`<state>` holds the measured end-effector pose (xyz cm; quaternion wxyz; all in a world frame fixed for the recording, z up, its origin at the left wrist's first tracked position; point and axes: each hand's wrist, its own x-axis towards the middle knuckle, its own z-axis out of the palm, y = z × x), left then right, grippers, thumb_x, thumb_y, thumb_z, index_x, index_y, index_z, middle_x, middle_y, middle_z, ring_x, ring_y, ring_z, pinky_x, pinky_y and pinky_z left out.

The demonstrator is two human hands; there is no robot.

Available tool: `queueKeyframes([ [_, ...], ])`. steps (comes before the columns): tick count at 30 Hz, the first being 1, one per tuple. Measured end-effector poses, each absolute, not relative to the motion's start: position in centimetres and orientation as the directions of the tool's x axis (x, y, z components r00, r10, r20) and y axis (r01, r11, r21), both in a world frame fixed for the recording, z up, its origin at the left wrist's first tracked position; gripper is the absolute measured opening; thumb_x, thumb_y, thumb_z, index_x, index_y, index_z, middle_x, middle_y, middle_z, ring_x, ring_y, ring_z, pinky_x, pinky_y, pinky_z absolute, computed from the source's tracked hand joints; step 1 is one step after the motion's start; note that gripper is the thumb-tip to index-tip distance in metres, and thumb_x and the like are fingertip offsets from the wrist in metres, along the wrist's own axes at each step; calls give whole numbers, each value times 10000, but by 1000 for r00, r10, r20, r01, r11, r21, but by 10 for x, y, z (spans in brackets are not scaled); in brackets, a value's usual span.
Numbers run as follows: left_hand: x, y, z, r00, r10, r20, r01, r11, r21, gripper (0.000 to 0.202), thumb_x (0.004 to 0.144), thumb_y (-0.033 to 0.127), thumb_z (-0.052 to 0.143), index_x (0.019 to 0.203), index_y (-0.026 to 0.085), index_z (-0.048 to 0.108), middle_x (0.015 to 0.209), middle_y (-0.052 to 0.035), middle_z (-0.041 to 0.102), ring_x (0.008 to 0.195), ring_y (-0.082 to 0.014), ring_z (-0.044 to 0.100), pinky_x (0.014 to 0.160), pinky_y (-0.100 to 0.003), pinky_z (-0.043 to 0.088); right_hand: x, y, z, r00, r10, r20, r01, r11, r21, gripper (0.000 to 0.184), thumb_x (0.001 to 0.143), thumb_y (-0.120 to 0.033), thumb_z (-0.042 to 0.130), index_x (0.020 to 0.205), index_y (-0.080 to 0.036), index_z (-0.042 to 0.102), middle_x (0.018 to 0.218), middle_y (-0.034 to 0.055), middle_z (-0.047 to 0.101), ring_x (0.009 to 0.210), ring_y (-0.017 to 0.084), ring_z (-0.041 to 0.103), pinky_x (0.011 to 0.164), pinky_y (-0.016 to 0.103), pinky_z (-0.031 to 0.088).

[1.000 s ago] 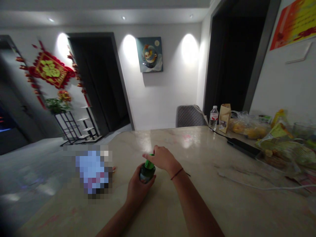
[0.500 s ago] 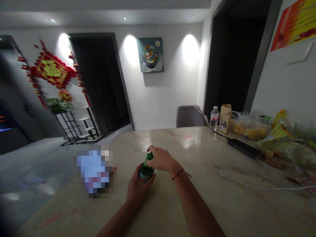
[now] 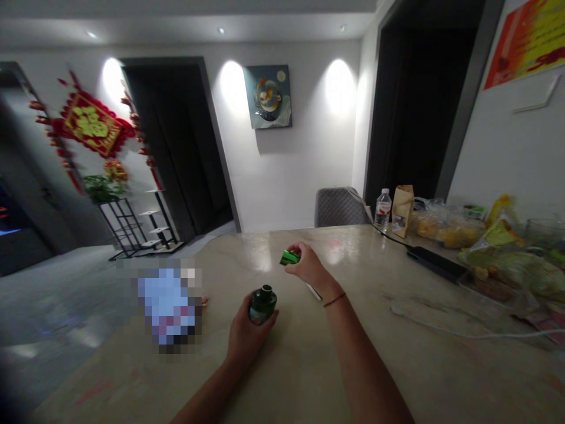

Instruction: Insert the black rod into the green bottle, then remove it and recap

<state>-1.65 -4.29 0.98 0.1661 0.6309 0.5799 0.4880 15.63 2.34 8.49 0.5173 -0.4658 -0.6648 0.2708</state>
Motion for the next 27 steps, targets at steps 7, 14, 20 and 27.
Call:
queueKeyframes([
  [7, -17, -43, 10, -144, 904, 403, 561, -261, 786, 555, 616, 419, 627, 1106, 206, 478, 988, -41, 622, 870, -186, 595, 776, -301, 461, 189, 39, 67, 130, 881, 454, 417, 367, -831, 353, 527, -147, 546, 879, -132, 568, 861, 54, 600, 805, 167, 562, 774, 308, 430],
  [14, -17, -43, 10, -143, 911, 387, 559, -248, 791, 561, 617, 426, 627, 1111, 212, 471, 1009, -37, 615, 888, -182, 589, 796, -299, 456, 207, 46, 47, 211, 895, 394, 526, 236, -817, 382, 531, -183, 576, 908, -138, 536, 867, 66, 611, 752, 153, 580, 705, 285, 455],
  [20, -16, -44, 10, -158, 906, 391, 559, -245, 792, 562, 610, 407, 634, 1112, 207, 478, 998, -42, 622, 890, -191, 595, 803, -310, 457, 224, 54, 27, 158, 928, 338, 591, 186, -785, 450, 565, -150, 559, 1013, -117, 550, 967, 101, 619, 860, 169, 584, 744, 267, 449],
  [27, -16, -44, 10, -170, 895, 413, 556, -260, 790, 542, 601, 399, 638, 1088, 209, 499, 989, -40, 627, 889, -190, 597, 796, -310, 460, 232, 56, 9, 145, 964, 222, 746, 41, -665, 396, 533, -129, 589, 928, -101, 598, 901, 101, 644, 831, 194, 600, 694, 236, 440],
])
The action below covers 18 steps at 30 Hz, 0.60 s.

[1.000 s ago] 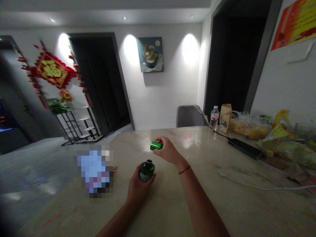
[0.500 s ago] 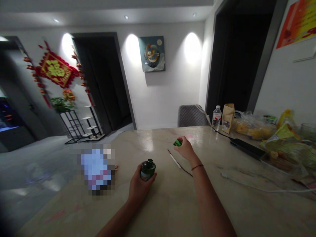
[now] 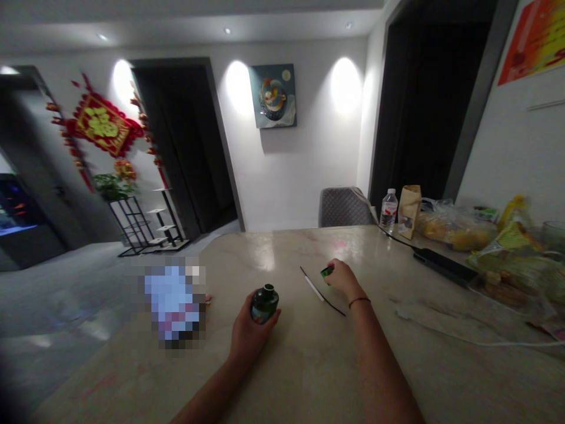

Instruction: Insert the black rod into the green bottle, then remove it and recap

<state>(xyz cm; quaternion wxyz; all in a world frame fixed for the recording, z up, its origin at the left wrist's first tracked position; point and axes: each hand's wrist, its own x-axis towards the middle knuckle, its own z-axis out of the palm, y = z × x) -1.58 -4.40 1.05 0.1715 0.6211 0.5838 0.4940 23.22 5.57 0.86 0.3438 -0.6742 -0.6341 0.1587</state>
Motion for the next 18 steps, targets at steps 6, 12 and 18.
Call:
queueKeyframes([
  [6, -17, -43, 10, -158, 899, 409, 540, -268, 798, 540, 601, 406, 633, 1086, 209, 497, 992, -40, 625, 889, -189, 595, 785, -306, 464, 227, 43, 11, 127, 992, 21, 803, -90, -590, 503, 447, -151, 672, 936, -87, 575, 856, 90, 635, 769, 210, 601, 577, 217, 427],
  [12, -17, -42, 7, -156, 903, 401, 542, -261, 799, 567, 600, 427, 629, 1102, 204, 489, 989, -44, 625, 864, -189, 601, 780, -314, 466, 218, 36, 32, 83, 997, 5, 845, -68, -531, 556, 507, -207, 693, 1032, -80, 559, 1053, 157, 583, 927, 233, 569, 726, 260, 440],
  [18, -18, -41, 7, -142, 912, 385, 535, -256, 805, 566, 612, 421, 627, 1113, 209, 470, 1016, -43, 611, 908, -188, 584, 804, -308, 451, 165, 21, 71, -248, 950, 188, 585, 302, -753, 339, 693, -335, 605, 953, -119, 587, 986, 111, 620, 899, 183, 578, 785, 275, 438],
])
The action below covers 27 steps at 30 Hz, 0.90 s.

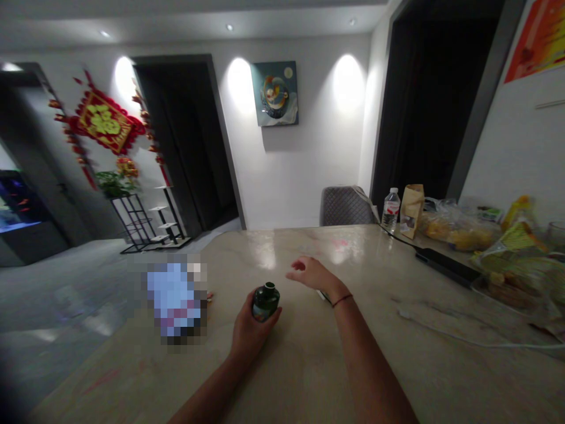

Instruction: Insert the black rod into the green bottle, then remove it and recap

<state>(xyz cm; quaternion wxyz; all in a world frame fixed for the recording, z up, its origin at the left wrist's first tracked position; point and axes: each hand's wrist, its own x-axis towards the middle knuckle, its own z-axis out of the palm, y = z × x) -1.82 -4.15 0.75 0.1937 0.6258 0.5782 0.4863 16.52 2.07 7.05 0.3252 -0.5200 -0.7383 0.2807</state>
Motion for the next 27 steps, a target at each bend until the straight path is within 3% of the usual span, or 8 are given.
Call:
queueKeyframes([
  [2, -18, -42, 8, -138, 908, 396, 539, -267, 799, 549, 620, 409, 625, 1109, 215, 469, 1014, -38, 612, 900, -183, 586, 788, -298, 454, 146, 13, 77, -437, 888, 143, 485, 366, -794, 418, 657, -402, 640, 966, -126, 582, 940, 87, 630, 835, 168, 589, 726, 259, 452],
  [5, -17, -43, 8, -136, 903, 407, 539, -277, 795, 522, 625, 387, 625, 1096, 221, 474, 989, -35, 623, 865, -175, 595, 748, -279, 460, 127, 5, 77, -552, 832, 56, 490, 379, -785, 497, 571, -460, 693, 942, -149, 578, 857, 38, 632, 752, 147, 579, 628, 225, 435],
  [10, -16, -43, 8, -141, 902, 409, 569, -264, 779, 500, 639, 386, 613, 1092, 226, 476, 967, -33, 628, 840, -169, 600, 715, -264, 456, 119, 6, 71, -545, 837, 57, 611, 442, -657, 495, 503, -523, 700, 805, -148, 586, 725, 0, 596, 636, 121, 527, 534, 204, 358],
  [15, -16, -41, 7, -134, 901, 412, 596, -258, 760, 570, 634, 381, 624, 1148, 226, 432, 1053, -50, 602, 923, -189, 583, 770, -291, 453, 120, 6, 74, -535, 835, 125, 597, 479, -643, 443, 510, -487, 703, 769, -145, 591, 707, 0, 590, 638, 123, 517, 534, 205, 347],
  [20, -19, -37, 0, -89, 885, 458, 572, -331, 751, 657, 666, 344, 602, 1256, 231, 334, 1199, -72, 528, 1057, -198, 530, 870, -325, 427, 127, 9, 73, -471, 850, 236, 516, 482, -708, 371, 557, -391, 698, 814, -144, 597, 793, 16, 611, 718, 139, 548, 606, 217, 394],
  [27, -23, -29, -10, -87, 874, 478, 589, -341, 733, 579, 688, 314, 567, 1222, 179, 388, 1231, -96, 502, 1155, -202, 457, 984, -372, 350, 131, 20, 58, -282, 895, 346, 590, 446, -673, 596, 508, -272, 716, 1059, -126, 542, 1069, 107, 576, 980, 221, 530, 861, 315, 394],
])
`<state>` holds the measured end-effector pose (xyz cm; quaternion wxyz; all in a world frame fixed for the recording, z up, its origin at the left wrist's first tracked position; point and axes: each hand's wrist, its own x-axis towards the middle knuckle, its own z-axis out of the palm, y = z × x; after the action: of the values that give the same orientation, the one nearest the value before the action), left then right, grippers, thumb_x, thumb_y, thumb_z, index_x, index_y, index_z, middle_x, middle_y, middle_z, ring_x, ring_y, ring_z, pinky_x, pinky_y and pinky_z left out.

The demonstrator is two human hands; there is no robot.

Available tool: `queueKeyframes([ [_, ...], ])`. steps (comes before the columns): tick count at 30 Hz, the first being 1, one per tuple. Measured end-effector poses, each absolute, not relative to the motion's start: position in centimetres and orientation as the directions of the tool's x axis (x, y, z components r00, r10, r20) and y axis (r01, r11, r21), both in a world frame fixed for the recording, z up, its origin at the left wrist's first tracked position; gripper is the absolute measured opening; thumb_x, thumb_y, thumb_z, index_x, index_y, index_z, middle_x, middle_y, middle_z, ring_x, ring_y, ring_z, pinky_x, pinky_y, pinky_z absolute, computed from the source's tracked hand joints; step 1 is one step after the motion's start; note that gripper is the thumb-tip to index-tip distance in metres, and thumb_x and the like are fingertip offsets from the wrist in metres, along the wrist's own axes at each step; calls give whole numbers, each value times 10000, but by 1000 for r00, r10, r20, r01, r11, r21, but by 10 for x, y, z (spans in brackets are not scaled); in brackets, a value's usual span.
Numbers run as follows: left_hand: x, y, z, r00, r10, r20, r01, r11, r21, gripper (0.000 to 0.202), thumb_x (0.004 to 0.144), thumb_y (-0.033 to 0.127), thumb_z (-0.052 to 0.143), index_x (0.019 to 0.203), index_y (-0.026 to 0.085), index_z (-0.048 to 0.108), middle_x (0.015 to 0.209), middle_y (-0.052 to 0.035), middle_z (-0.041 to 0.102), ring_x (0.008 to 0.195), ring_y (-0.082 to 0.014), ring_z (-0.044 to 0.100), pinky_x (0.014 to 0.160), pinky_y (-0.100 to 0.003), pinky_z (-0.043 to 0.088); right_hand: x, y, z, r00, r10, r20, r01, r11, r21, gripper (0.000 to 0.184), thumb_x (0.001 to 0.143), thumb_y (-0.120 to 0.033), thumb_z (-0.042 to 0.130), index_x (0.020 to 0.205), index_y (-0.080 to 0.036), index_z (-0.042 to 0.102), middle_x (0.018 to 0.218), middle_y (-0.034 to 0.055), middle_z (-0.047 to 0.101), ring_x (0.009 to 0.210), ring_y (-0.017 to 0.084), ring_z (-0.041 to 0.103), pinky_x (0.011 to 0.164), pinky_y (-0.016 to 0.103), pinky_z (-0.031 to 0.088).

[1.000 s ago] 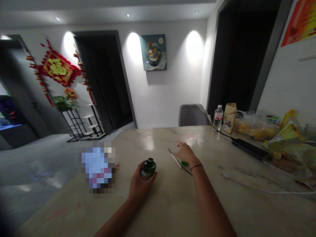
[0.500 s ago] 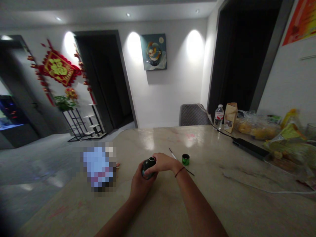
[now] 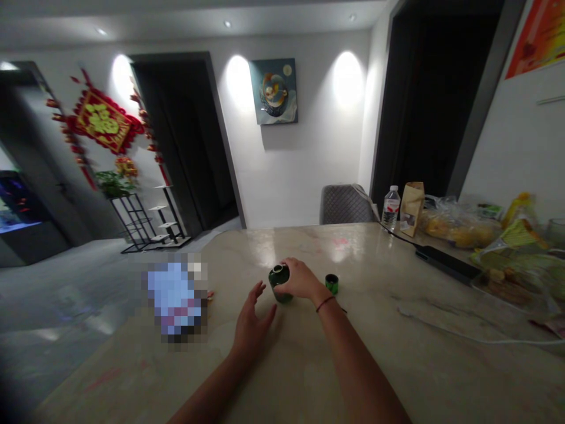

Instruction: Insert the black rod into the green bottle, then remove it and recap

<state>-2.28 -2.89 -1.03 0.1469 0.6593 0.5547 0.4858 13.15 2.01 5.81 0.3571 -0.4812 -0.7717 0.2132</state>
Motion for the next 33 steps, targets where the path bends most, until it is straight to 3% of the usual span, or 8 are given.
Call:
queueKeyframes([
  [5, -23, -29, -8, -114, 903, 413, 539, -293, 790, 474, 705, 290, 538, 1160, 179, 462, 1190, -79, 537, 1123, -195, 485, 977, -370, 359, 134, 24, 48, -264, 923, 279, 574, 383, -724, 727, 505, -259, 719, 1170, -122, 460, 1111, 140, 561, 1010, 229, 528, 872, 328, 397],
  [14, -22, -29, -8, -46, 954, 295, 510, -232, 828, 455, 724, 244, 510, 1174, 189, 475, 1140, -84, 576, 1056, -173, 533, 921, -338, 398, 138, 30, 38, -262, 938, 226, 503, 333, -798, 726, 511, -271, 726, 1171, -136, 454, 1159, 134, 535, 1034, 224, 515, 894, 339, 387],
  [18, -22, -28, -8, -46, 968, 246, 522, -186, 832, 451, 735, 244, 501, 1182, 193, 471, 1087, -87, 607, 1017, -170, 561, 885, -330, 422, 144, 32, 39, -287, 935, 208, 399, 315, -861, 780, 520, -295, 735, 1216, -145, 416, 1213, 148, 496, 1054, 217, 513, 875, 339, 410],
  [22, -23, -28, -9, -54, 972, 230, 530, -167, 831, 410, 740, 235, 491, 1149, 197, 496, 1080, -80, 616, 1000, -162, 574, 883, -316, 423, 155, 37, 50, -217, 947, 237, 323, 299, -898, 539, 704, -334, 593, 1183, -129, 456, 1148, 140, 545, 978, 180, 563, 808, 292, 448],
  [25, -23, -28, -10, -45, 969, 241, 523, -183, 833, 359, 738, 234, 494, 1094, 205, 532, 1088, -73, 617, 1013, -167, 568, 893, -313, 418, 163, 38, 53, -65, 968, 241, 530, 238, -814, 336, 761, -292, 510, 1042, -116, 564, 993, 122, 625, 887, 179, 597, 778, 277, 446],
  [28, -24, -27, -11, -42, 966, 253, 518, -195, 833, 320, 736, 232, 492, 1047, 198, 558, 1085, -71, 618, 1011, -174, 569, 899, -318, 417, 165, 36, 46, 6, 982, 189, 798, 110, -593, 202, 753, -220, 493, 864, -137, 640, 890, 132, 657, 864, 210, 610, 755, 295, 440],
  [30, -24, -27, -13, -33, 963, 266, 513, -212, 832, 300, 741, 232, 481, 1026, 193, 566, 1078, -70, 619, 1008, -174, 571, 903, -319, 416, 164, 35, 37, 3, 992, 129, 880, 58, -471, 181, 740, -185, 501, 824, -140, 654, 885, 165, 657, 881, 242, 612, 739, 329, 441],
  [33, -24, -27, -13, -17, 960, 281, 512, -233, 827, 290, 750, 227, 462, 1020, 192, 561, 1069, -70, 620, 994, -170, 577, 905, -323, 417, 158, 35, 26, -59, 994, 94, 896, 94, -433, 193, 741, -176, 509, 857, -134, 658, 877, 210, 652, 905, 291, 607, 727, 398, 439],
])
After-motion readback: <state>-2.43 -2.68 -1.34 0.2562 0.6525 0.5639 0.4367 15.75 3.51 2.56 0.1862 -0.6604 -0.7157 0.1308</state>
